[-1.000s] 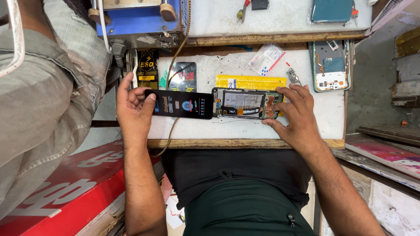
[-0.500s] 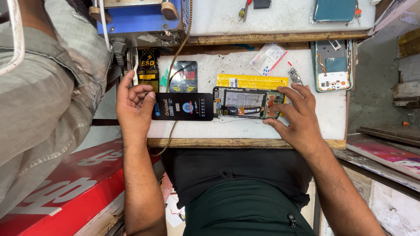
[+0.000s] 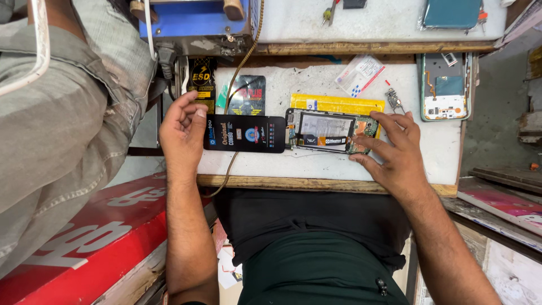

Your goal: The person handles a disassembled smartphone, removes a rubber band, and manipulates internal components including the battery and ribbon cables. They also handle a second phone and various small parts on the workbench.

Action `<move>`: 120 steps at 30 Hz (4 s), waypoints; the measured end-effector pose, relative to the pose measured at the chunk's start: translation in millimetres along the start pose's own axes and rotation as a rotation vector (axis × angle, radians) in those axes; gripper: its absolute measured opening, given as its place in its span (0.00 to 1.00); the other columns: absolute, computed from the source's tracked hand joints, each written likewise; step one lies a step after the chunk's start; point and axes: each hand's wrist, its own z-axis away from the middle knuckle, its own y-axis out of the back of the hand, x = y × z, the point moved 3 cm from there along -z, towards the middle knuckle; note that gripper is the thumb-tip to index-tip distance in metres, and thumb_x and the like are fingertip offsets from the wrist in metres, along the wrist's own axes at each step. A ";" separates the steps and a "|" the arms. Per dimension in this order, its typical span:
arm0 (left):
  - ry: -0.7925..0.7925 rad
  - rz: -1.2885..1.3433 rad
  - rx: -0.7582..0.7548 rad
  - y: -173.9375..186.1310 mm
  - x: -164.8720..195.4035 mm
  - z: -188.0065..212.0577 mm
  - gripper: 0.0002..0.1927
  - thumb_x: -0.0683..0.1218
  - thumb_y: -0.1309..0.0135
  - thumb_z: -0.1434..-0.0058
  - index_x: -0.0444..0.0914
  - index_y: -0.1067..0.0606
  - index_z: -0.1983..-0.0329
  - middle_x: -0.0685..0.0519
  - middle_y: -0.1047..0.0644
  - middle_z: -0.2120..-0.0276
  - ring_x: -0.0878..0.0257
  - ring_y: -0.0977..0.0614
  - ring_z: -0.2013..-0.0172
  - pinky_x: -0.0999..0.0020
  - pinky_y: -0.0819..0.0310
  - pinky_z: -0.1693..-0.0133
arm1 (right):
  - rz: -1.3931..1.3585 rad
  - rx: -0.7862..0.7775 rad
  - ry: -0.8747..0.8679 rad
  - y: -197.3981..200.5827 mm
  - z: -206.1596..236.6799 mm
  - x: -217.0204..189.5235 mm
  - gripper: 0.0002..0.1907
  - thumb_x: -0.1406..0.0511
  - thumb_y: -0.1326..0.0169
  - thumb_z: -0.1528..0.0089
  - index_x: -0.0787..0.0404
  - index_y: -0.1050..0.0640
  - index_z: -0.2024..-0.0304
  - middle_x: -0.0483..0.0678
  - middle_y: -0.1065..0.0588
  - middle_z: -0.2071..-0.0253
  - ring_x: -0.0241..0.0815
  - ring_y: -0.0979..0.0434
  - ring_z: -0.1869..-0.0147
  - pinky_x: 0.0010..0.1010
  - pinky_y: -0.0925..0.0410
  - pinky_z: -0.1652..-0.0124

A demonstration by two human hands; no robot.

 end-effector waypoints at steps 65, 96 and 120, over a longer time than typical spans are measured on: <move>-0.245 -0.939 -0.133 -50.3 69.6 55.0 0.14 0.48 0.36 0.42 0.39 0.19 0.55 0.50 0.20 0.61 0.50 0.20 0.58 0.55 0.24 0.57 | -0.189 -0.177 0.062 -9.9 -72.8 -117.8 0.35 0.62 0.39 0.39 0.56 0.34 0.31 0.62 0.32 0.34 0.64 0.33 0.30 0.52 0.42 0.31; -0.443 -0.769 -0.242 -74.8 63.1 28.3 0.11 0.45 0.33 0.46 0.37 0.19 0.63 0.49 0.20 0.59 0.52 0.22 0.57 0.54 0.26 0.54 | -0.804 -0.186 0.219 -74.1 -109.8 -74.5 0.47 0.74 0.34 0.44 0.56 0.50 0.33 0.60 0.43 0.32 0.53 0.38 0.24 0.44 0.40 0.26; -0.408 -0.706 -0.559 -99.0 43.4 4.4 0.15 0.50 0.31 0.49 0.39 0.21 0.62 0.50 0.20 0.68 0.54 0.16 0.64 0.58 0.20 0.63 | -0.772 -0.189 0.279 -67.6 -107.7 -77.4 0.47 0.73 0.34 0.45 0.50 0.49 0.33 0.62 0.40 0.33 0.56 0.35 0.27 0.45 0.34 0.30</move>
